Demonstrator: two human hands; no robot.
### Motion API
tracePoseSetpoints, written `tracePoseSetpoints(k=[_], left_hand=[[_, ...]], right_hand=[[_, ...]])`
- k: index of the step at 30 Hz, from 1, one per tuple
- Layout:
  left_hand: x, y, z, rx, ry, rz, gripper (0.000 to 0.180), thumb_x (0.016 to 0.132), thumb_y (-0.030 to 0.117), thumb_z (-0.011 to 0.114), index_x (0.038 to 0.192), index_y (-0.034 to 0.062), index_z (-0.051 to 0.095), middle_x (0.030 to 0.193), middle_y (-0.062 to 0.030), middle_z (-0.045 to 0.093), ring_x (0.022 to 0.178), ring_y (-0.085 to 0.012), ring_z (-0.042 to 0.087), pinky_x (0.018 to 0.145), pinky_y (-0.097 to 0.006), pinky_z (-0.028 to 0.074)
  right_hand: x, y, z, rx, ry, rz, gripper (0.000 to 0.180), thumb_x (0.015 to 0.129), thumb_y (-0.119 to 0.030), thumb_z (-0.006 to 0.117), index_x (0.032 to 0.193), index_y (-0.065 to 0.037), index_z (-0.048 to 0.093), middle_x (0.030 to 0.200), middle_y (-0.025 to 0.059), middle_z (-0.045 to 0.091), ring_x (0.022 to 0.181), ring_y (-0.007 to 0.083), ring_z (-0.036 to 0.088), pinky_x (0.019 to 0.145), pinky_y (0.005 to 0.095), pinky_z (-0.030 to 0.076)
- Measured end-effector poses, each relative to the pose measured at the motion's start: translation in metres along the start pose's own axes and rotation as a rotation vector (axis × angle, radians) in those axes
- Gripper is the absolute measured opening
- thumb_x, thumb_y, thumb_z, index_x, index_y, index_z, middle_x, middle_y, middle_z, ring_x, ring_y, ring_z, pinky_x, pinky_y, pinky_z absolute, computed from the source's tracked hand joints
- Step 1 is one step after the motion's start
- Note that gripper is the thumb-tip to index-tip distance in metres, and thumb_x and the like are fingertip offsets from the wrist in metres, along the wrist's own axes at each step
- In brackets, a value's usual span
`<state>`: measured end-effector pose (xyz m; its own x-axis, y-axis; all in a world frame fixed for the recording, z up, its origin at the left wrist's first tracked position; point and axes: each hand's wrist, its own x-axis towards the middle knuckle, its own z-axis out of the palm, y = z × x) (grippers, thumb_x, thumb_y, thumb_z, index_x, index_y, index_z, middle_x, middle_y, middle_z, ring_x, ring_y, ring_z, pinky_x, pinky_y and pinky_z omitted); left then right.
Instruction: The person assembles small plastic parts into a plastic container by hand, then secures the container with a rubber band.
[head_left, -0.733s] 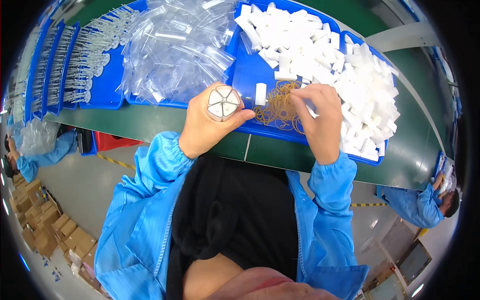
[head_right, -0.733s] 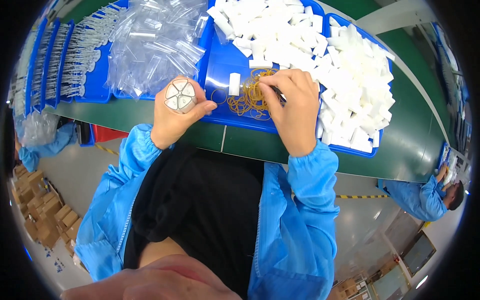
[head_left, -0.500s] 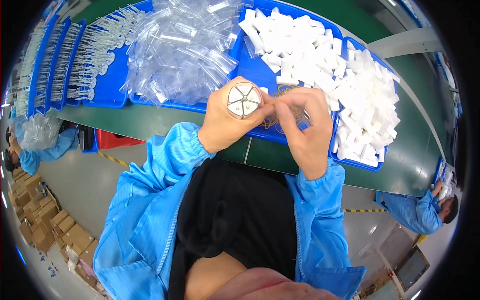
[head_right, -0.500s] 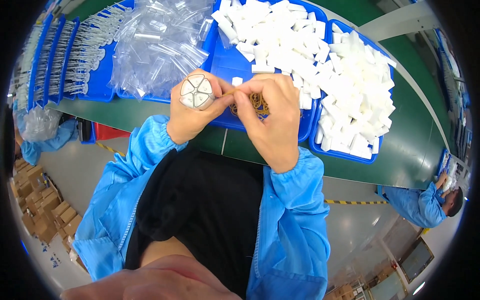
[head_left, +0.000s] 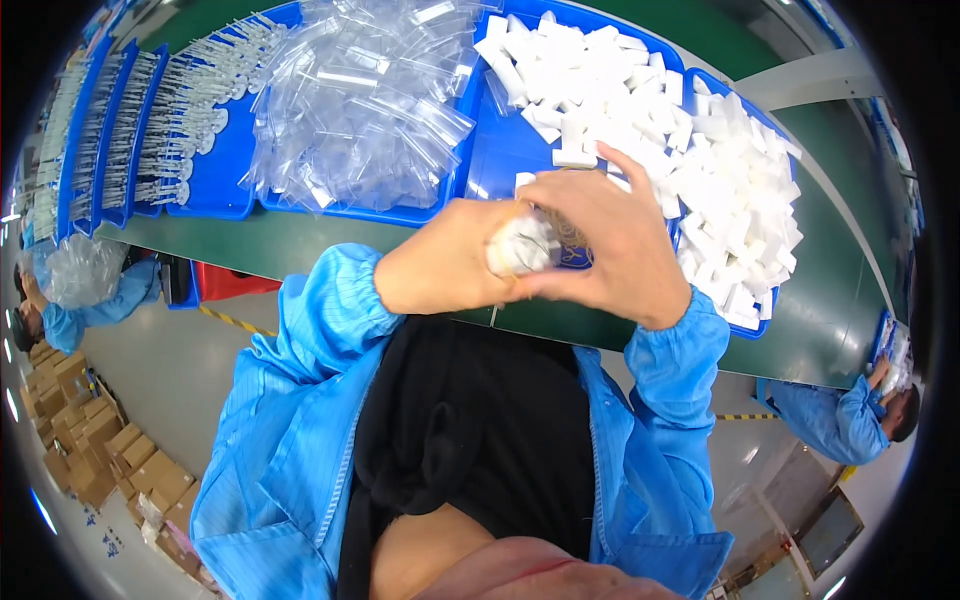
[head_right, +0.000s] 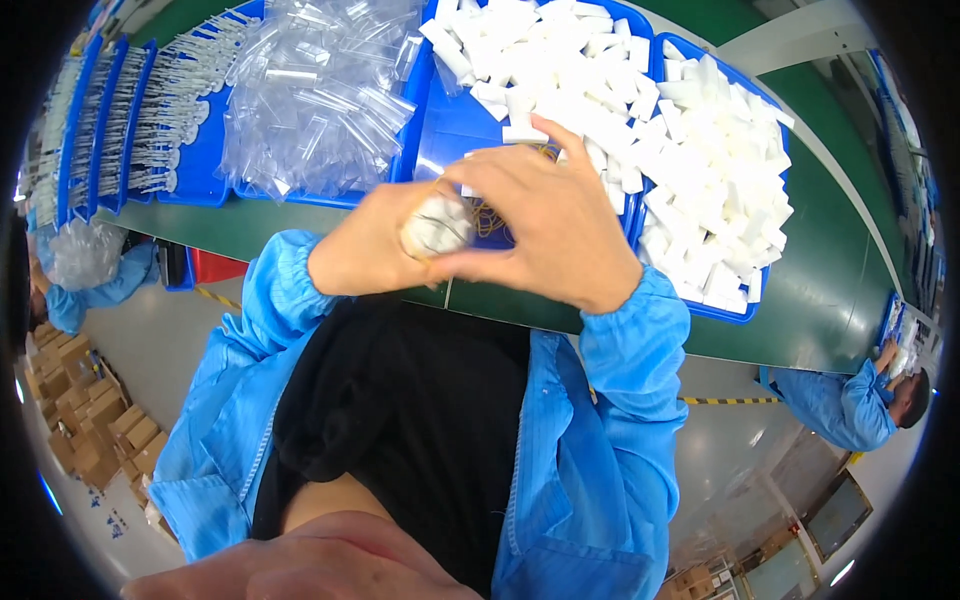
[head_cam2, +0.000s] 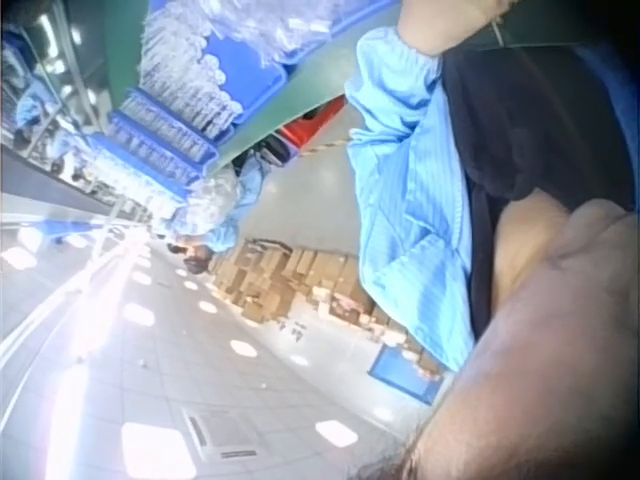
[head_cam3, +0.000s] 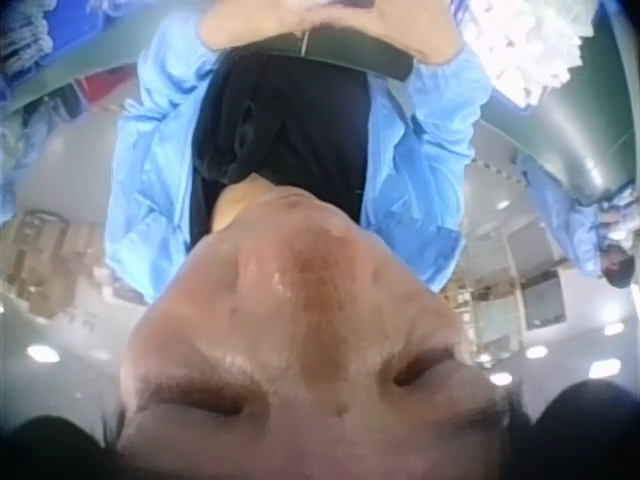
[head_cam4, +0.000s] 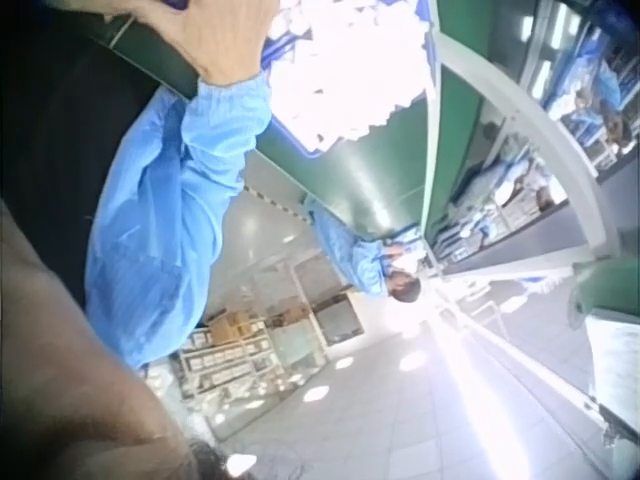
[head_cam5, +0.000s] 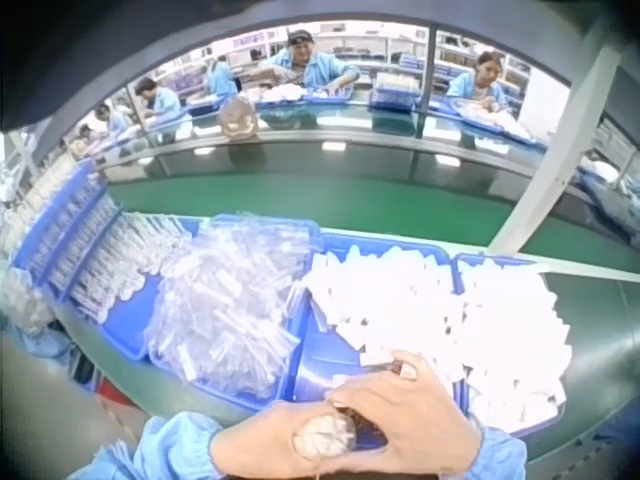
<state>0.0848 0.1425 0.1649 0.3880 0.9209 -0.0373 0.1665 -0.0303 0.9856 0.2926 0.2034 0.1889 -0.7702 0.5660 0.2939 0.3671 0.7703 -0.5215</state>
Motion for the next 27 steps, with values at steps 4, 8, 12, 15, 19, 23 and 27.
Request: tracePoseSetpoints(k=[4,8,12,15,19,23,27], left_hand=[[-0.004,0.012,-0.018,-0.43,0.292,-0.18,0.022,0.084,0.015,0.076,0.089,0.0039,0.057,0.072,-0.0028,0.058,0.06,-0.0092,0.051,0.054,-0.025,0.041],[0.005,0.013,-0.002,-0.551,0.618,-0.036,0.024,0.09,0.016,0.069,0.104,-0.0001,0.059,0.071,-0.0031,0.058,0.056,-0.0091,0.05,0.051,-0.024,0.041],[0.002,0.005,0.011,-0.418,0.303,0.148,0.038,0.079,-0.002,0.079,0.113,0.0015,0.061,0.089,-0.0043,0.065,0.075,-0.0092,0.062,0.069,-0.023,0.05],[-0.003,0.007,0.015,-0.369,0.061,0.085,0.039,0.075,-0.001,0.084,0.108,0.0044,0.063,0.102,-0.0059,0.065,0.091,-0.0122,0.064,0.082,-0.027,0.051],[0.0,0.003,0.011,-0.046,0.315,0.098,0.074,0.073,0.003,0.087,0.137,0.0049,0.05,0.101,-0.0054,0.067,0.092,-0.012,0.063,0.081,-0.028,0.051],[0.002,-0.003,0.017,0.246,0.398,0.082,0.095,0.075,0.004,0.081,0.154,0.0072,0.03,0.092,-0.0109,0.07,0.081,-0.0254,0.069,0.072,-0.036,0.054],[0.003,-0.013,0.012,0.596,0.301,0.206,0.097,0.077,0.005,0.074,0.159,0.0105,0.021,0.091,-0.0161,0.07,0.081,-0.0384,0.067,0.07,-0.043,0.054]], right_hand=[[-0.032,0.033,-0.001,-0.13,-0.065,0.176,0.049,0.092,-0.052,0.063,0.111,-0.007,0.066,0.108,0.0068,0.069,0.092,0.0267,0.063,0.108,0.0493,0.033],[-0.037,0.017,0.007,1.775,0.404,-0.043,0.069,0.103,-0.059,0.034,0.125,0.0,0.061,0.113,0.0084,0.069,0.09,0.0256,0.061,0.103,0.0449,0.037],[0.002,-0.001,0.022,1.35,0.776,0.507,0.06,0.103,-0.043,0.046,0.14,0.004,0.048,0.125,0.0156,0.065,0.113,0.0272,0.062,0.096,0.0361,0.045],[0.004,0.008,0.035,0.935,0.722,0.577,0.058,0.098,-0.027,0.063,0.144,0.003,0.045,0.131,0.0181,0.063,0.12,0.0262,0.062,0.096,0.0332,0.048],[-0.008,-0.005,0.025,0.69,0.5,0.347,0.062,0.09,-0.02,0.075,0.141,0.001,0.049,0.132,0.0164,0.062,0.119,0.0248,0.063,0.103,0.0369,0.047],[-0.006,-0.023,0.017,0.04,0.25,0.069,0.069,0.076,-0.027,0.085,0.133,-0.002,0.055,0.125,0.0145,0.065,0.11,0.0305,0.065,0.088,0.0381,0.052],[-0.01,-0.018,0.032,0.015,0.226,0.089,0.066,0.072,-0.028,0.086,0.127,-0.005,0.058,0.114,0.0128,0.067,0.101,0.0325,0.065,0.079,0.0386,0.051]])
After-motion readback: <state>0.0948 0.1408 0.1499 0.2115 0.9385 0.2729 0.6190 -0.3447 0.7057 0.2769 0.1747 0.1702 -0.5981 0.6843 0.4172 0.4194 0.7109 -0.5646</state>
